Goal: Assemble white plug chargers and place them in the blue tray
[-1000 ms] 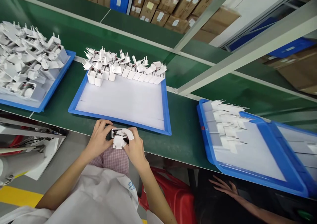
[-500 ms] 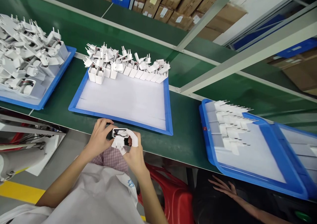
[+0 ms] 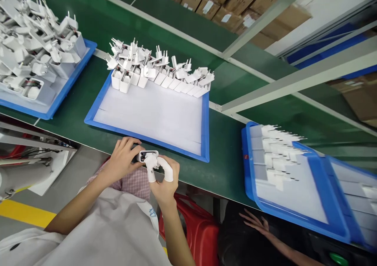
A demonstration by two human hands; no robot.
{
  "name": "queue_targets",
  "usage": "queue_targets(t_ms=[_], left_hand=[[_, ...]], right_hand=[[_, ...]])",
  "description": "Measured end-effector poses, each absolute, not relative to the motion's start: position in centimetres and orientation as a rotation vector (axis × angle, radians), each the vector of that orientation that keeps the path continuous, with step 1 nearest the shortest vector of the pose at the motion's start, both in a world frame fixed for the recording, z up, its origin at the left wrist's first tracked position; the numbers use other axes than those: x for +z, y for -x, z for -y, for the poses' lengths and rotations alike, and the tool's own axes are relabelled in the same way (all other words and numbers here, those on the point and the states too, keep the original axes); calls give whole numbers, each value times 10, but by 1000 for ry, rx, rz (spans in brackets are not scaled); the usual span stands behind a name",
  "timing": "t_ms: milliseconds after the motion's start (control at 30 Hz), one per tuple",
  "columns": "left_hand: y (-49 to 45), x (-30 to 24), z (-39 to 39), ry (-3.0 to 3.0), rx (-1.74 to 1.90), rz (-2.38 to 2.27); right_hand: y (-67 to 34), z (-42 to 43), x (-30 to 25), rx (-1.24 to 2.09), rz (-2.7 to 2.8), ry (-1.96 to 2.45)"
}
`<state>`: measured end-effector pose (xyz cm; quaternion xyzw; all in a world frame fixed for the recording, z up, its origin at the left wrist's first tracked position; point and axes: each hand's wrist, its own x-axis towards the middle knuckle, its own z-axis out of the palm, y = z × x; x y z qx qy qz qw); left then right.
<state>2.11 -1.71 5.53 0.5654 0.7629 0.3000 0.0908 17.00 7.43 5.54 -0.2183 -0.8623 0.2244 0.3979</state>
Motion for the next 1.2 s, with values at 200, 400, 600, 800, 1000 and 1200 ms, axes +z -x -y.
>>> queue_targets(t_ms=[200,400,600,800,1000,1200], left_hand=[[-14,53,20,-1750,891,-2093],[-11,54,23,-1712,926,-2006],[-17,44,26,-1788,1114,-2034],[-23,32,28,-1884,1265,-2048],[-21,32,29,-1935,1269,-2032],[-18,37,29,-1570,1321,-1928]], right_hand=[[-165,-98,66,819,2293,320],[-172,-95,65,1080,2238,412],[-178,-91,62,980,2238,447],[-174,-89,55,1026,2147,533],[-175,-95,60,988,2205,431],[-170,-108,73,997,2380,241]])
